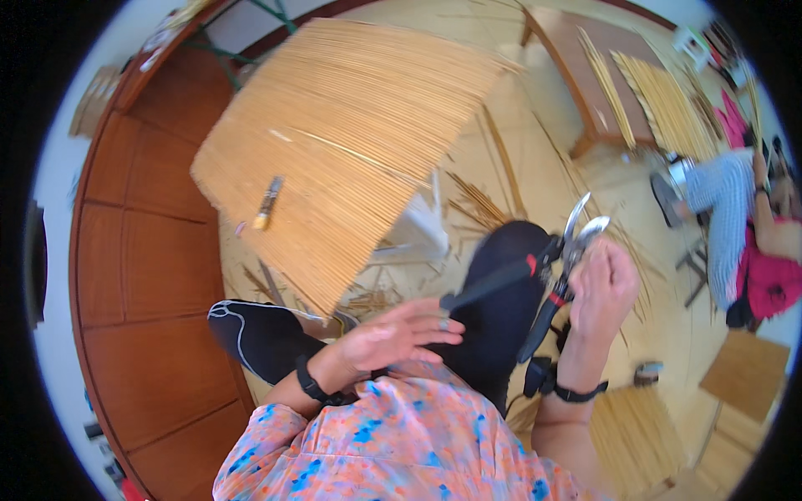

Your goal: The person trims the edges of a woven bamboo mat using shears and then weaves a white string through the edges to secure them.

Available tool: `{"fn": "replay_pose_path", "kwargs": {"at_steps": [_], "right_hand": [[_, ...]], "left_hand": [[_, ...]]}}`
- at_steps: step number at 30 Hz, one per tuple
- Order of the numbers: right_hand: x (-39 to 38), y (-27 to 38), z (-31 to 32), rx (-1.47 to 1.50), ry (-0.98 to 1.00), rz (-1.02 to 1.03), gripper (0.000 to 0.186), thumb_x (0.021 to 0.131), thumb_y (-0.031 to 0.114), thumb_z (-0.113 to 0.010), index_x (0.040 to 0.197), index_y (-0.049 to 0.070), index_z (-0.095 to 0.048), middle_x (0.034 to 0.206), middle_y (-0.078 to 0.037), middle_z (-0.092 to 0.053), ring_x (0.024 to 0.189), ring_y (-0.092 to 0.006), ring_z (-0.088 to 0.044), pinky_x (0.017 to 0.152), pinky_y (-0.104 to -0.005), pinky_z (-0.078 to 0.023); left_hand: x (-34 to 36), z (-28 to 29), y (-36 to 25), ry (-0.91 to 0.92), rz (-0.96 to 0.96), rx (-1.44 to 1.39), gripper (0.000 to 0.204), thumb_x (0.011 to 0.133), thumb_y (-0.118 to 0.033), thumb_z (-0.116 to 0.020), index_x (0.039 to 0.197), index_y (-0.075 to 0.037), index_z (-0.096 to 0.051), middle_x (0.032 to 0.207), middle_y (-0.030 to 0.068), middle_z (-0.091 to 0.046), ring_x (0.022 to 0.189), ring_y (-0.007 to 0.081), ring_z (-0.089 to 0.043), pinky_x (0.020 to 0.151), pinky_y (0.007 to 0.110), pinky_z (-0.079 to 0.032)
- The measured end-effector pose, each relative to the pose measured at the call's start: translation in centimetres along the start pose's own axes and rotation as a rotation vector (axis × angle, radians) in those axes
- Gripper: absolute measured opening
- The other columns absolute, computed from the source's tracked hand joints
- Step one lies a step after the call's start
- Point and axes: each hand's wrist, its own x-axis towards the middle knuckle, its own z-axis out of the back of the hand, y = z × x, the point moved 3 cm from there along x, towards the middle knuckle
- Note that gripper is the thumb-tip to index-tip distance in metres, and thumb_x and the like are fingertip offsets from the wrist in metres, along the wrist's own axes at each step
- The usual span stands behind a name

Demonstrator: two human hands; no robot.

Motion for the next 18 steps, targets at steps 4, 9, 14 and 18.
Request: {"fn": "replay_pose_path", "kwargs": {"at_steps": [4, 9, 14, 18], "right_hand": [[4.6, -1.3, 5.8, 0.057, -0.132, 0.057, 0.018, 0.089, 0.009, -0.056, 0.095, -0.007, -0.056, 0.062, 0.003, -0.044, 0.049, -0.0018, -0.037, 0.044, -0.0159, -0.031], [9.9, -10.0, 12.1, 0.052, -0.359, -0.122, 0.015, 0.088, 0.009, -0.057, 0.094, -0.004, -0.058, 0.068, -0.001, -0.054, 0.053, -0.0058, -0.045, 0.046, -0.0187, -0.037], [11.4, -21.4, 16.6, -0.169, -0.552, -0.215, 0.016, 0.087, 0.012, -0.057, 0.083, -0.003, -0.062, 0.063, -0.003, -0.056, 0.050, -0.0092, -0.049, 0.046, -0.0221, -0.039], [10.5, -28.7, 18.5, -0.204, -0.584, -0.251, 0.017, 0.083, 0.013, -0.057, 0.079, -0.002, -0.064, 0.058, -0.005, -0.056, 0.047, -0.0098, -0.050, 0.044, -0.0243, -0.040]], "left_hand": [[-0.8, 1.4, 0.0, -0.084, 0.071, 0.105, 0.079, 0.078, -0.042, -0.062, 0.138, -0.004, -0.024, 0.137, 0.0243, -0.034, 0.128, 0.0347, -0.034, 0.100, 0.044, -0.034], [-2.9, 3.5, 0.4, -0.223, 0.099, 0.193, 0.074, 0.078, -0.040, -0.063, 0.134, -0.004, -0.031, 0.133, 0.0238, -0.039, 0.125, 0.0346, -0.038, 0.099, 0.043, -0.036], [-4.5, 5.3, 0.3, -0.320, 0.067, 0.190, 0.072, 0.078, -0.037, -0.064, 0.133, -0.003, -0.032, 0.131, 0.0253, -0.040, 0.124, 0.0365, -0.039, 0.098, 0.044, -0.037], [-5.2, 6.2, 0.2, -0.471, 0.072, 0.099, 0.075, 0.075, -0.037, -0.067, 0.132, -0.003, -0.032, 0.130, 0.0247, -0.040, 0.123, 0.0362, -0.040, 0.098, 0.042, -0.037]]}}
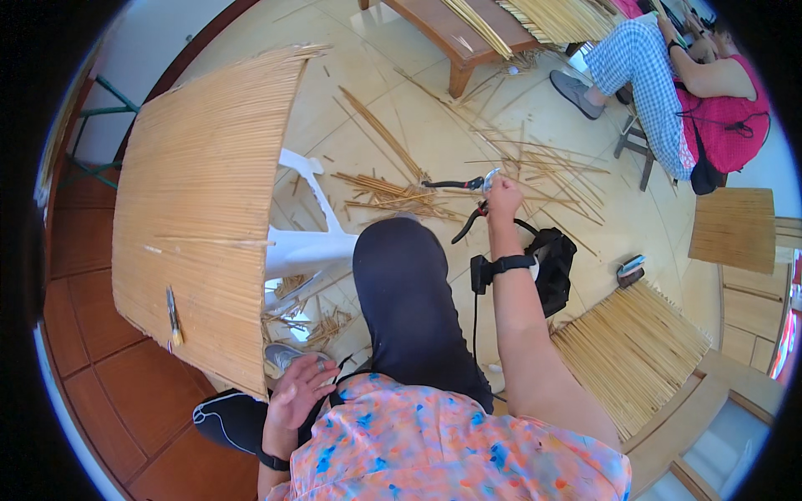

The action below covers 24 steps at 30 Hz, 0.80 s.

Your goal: The person trims the edges of a woven bamboo mat using shears and then weaves a white string through the edges to secure them.

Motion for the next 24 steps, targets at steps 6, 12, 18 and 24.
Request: {"fn": "replay_pose_path", "kwargs": {"at_steps": [6, 12, 18, 24], "right_hand": [[0.9, -6.2, -0.2, -0.266, -0.062, -0.028, 0.018, 0.084, 0.014, -0.059, 0.077, -0.002, -0.063, 0.056, -0.003, -0.055, 0.043, -0.0085, -0.046, 0.039, -0.0237, -0.036], [0.1, 1.9, -1.2, -0.389, 0.018, 0.113, 0.018, 0.082, 0.015, -0.060, 0.082, -0.002, -0.066, 0.064, -0.006, -0.061, 0.053, -0.0110, -0.054, 0.050, -0.0255, -0.043], [-1.6, 13.1, 0.4, -0.402, 0.145, 0.578, 0.010, 0.083, 0.013, -0.060, 0.085, 0.004, -0.063, 0.070, -0.002, -0.055, 0.062, -0.0117, -0.051, 0.055, -0.0250, -0.041], [-9.7, 25.2, 0.1, 0.296, 0.357, 0.428, 0.011, 0.089, 0.008, -0.055, 0.093, -0.002, -0.059, 0.068, 0.001, -0.051, 0.048, -0.0024, -0.036, 0.042, -0.0166, -0.030]], "left_hand": [[0.7, 1.4, 0.7, -0.118, 0.090, 0.076, 0.070, 0.076, -0.033, -0.067, 0.131, -0.004, -0.035, 0.129, 0.0210, -0.043, 0.121, 0.0325, -0.043, 0.097, 0.038, -0.037], [2.1, -0.3, 0.1, -0.077, 0.076, 0.217, 0.071, 0.076, -0.033, -0.067, 0.132, -0.003, -0.035, 0.129, 0.0187, -0.044, 0.121, 0.0298, -0.043, 0.099, 0.037, -0.034], [0.1, -2.5, 0.3, 0.162, 0.021, 0.474, 0.064, 0.082, -0.022, -0.065, 0.133, -0.002, -0.034, 0.134, 0.0136, -0.041, 0.124, 0.0225, -0.040, 0.104, 0.036, -0.029], [-1.7, -3.6, 0.4, 0.281, -0.097, 0.786, 0.059, 0.086, -0.020, -0.061, 0.134, 0.000, -0.032, 0.133, 0.0138, -0.041, 0.124, 0.0227, -0.039, 0.103, 0.036, -0.032]]}}
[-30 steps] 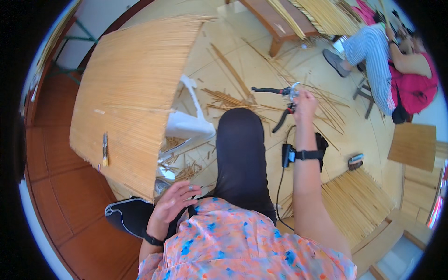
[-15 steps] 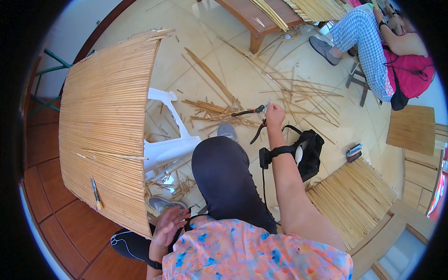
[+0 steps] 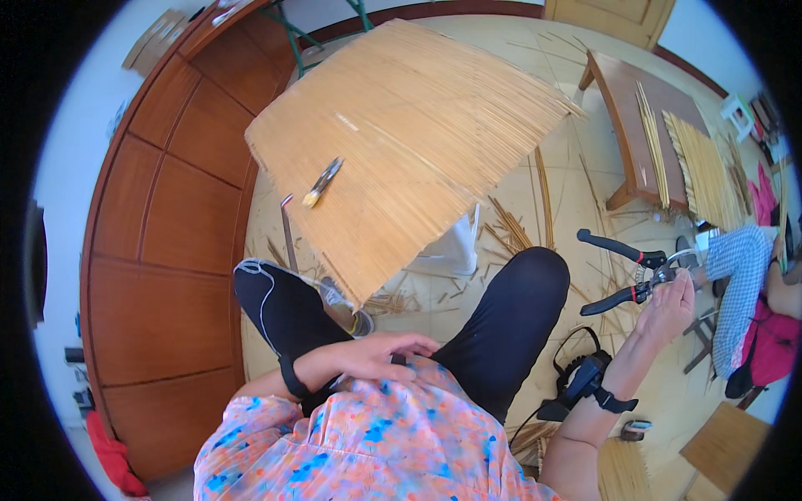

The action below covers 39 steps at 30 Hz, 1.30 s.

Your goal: The person trims the edges of a woven bamboo mat using shears and then weaves a white string through the edges to secure them.

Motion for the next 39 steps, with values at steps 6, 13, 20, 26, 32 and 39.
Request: {"fn": "replay_pose_path", "kwargs": {"at_steps": [6, 13, 20, 26, 32, 39], "right_hand": [[-11.4, 7.8, -11.4, 0.272, 0.415, -0.251, 0.017, 0.090, 0.009, -0.054, 0.099, -0.004, -0.057, 0.075, -0.002, -0.055, 0.047, -0.0016, -0.038, 0.039, -0.0163, -0.032], [-25.4, 6.4, -20.1, 0.238, 0.653, -0.530, 0.015, 0.089, 0.009, -0.056, 0.092, -0.005, -0.058, 0.059, 0.001, -0.047, 0.042, -0.0031, -0.035, 0.038, -0.0184, -0.031], [-29.3, 6.9, -23.6, 0.162, 0.669, -0.555, 0.019, 0.091, 0.012, -0.055, 0.095, -0.006, -0.057, 0.053, 0.004, -0.040, 0.041, -0.0031, -0.031, 0.038, -0.0182, -0.029], [-29.7, 5.9, -25.1, 0.121, 0.691, -0.635, 0.018, 0.091, 0.012, -0.054, 0.094, -0.005, -0.057, 0.055, 0.003, -0.042, 0.042, -0.0036, -0.031, 0.040, -0.0192, -0.031], [-26.2, 4.0, -27.7, -0.021, 0.733, -0.349, 0.016, 0.091, 0.014, -0.054, 0.089, -0.001, -0.058, 0.054, 0.004, -0.044, 0.043, -0.0046, -0.040, 0.051, -0.0265, -0.044], [-24.4, 0.4, -33.3, -0.821, 0.888, 0.581, 0.005, 0.081, 0.016, -0.061, 0.083, 0.012, -0.064, 0.053, -0.007, -0.056, 0.046, -0.0195, -0.052, 0.056, -0.0327, -0.043]], "left_hand": [[-2.5, -0.3, -1.9, -0.018, -0.277, -0.337, 0.082, 0.084, -0.052, -0.056, 0.140, -0.004, -0.022, 0.136, 0.0173, -0.035, 0.126, 0.0294, -0.036, 0.104, 0.043, -0.029], [-5.4, -1.0, -1.9, 0.118, -0.389, -0.705, 0.096, 0.075, -0.058, -0.061, 0.144, -0.014, -0.011, 0.137, 0.0199, -0.032, 0.127, 0.0294, -0.034, 0.098, 0.044, -0.035], [-7.5, -1.2, -1.0, 0.263, -0.484, -0.937, 0.113, 0.059, -0.051, -0.076, 0.144, -0.020, -0.008, 0.138, 0.0215, -0.029, 0.128, 0.0337, -0.031, 0.098, 0.045, -0.034], [-8.2, 0.1, -0.5, 0.161, -0.483, -0.889, 0.094, 0.067, -0.044, -0.071, 0.138, -0.011, -0.019, 0.121, 0.0185, -0.046, 0.107, 0.0280, -0.052, 0.093, 0.039, -0.043], [-10.6, 1.7, 1.2, -0.072, -0.515, -0.942, 0.076, 0.066, -0.025, -0.067, 0.131, -0.001, -0.035, 0.110, 0.0176, -0.054, 0.100, 0.0302, -0.055, 0.090, 0.040, -0.042], [-13.3, 3.3, 1.5, -0.307, -0.626, -0.870, 0.074, 0.062, -0.019, -0.067, 0.127, 0.001, -0.038, 0.101, 0.0180, -0.056, 0.090, 0.0290, -0.057, 0.084, 0.038, -0.045]]}}
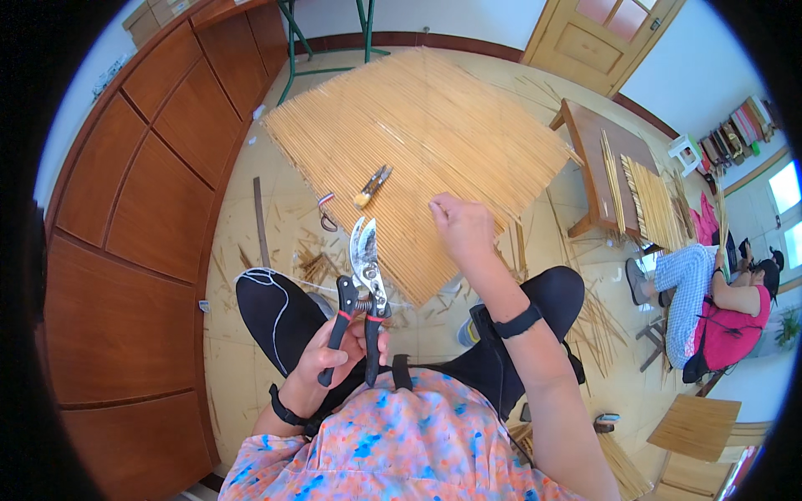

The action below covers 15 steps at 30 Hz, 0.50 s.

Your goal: The person trims the edges of a woven bamboo mat using shears and then weaves a white string through the edges to secure them.

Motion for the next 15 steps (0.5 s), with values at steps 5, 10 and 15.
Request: {"fn": "replay_pose_path", "kwargs": {"at_steps": [5, 10, 15], "right_hand": [[1.6, 0.2, -2.1, -0.225, -0.090, 0.301, 0.007, 0.078, 0.019, -0.062, 0.076, 0.013, -0.065, 0.062, -0.009, -0.059, 0.056, -0.0257, -0.057, 0.056, -0.0375, -0.042], [1.9, -0.6, -2.8, -0.265, 0.044, 0.204, 0.008, 0.075, 0.013, -0.064, 0.082, 0.012, -0.067, 0.066, -0.009, -0.058, 0.067, -0.0274, -0.059, 0.060, -0.0374, -0.047], [1.9, -0.7, -1.8, -0.047, 0.095, 0.101, 0.013, 0.073, 0.008, -0.063, 0.085, 0.010, -0.068, 0.077, -0.011, -0.062, 0.073, -0.0281, -0.060, 0.066, -0.0376, -0.048]], "left_hand": [[-0.2, -0.5, -0.5, 0.016, -0.019, -0.011, 0.075, 0.063, -0.021, -0.066, 0.129, 0.001, -0.037, 0.101, 0.0188, -0.056, 0.091, 0.0297, -0.058, 0.085, 0.039, -0.045], [-0.3, -1.3, -0.5, -0.001, -0.021, 0.060, 0.072, 0.065, -0.028, -0.062, 0.127, -0.001, -0.037, 0.102, 0.0126, -0.055, 0.091, 0.0236, -0.056, 0.084, 0.036, -0.044], [0.1, -1.1, -0.2, 0.013, -0.028, 0.024, 0.076, 0.063, -0.027, -0.065, 0.129, -0.001, -0.036, 0.102, 0.0198, -0.055, 0.090, 0.0312, -0.057, 0.082, 0.038, -0.045]]}}
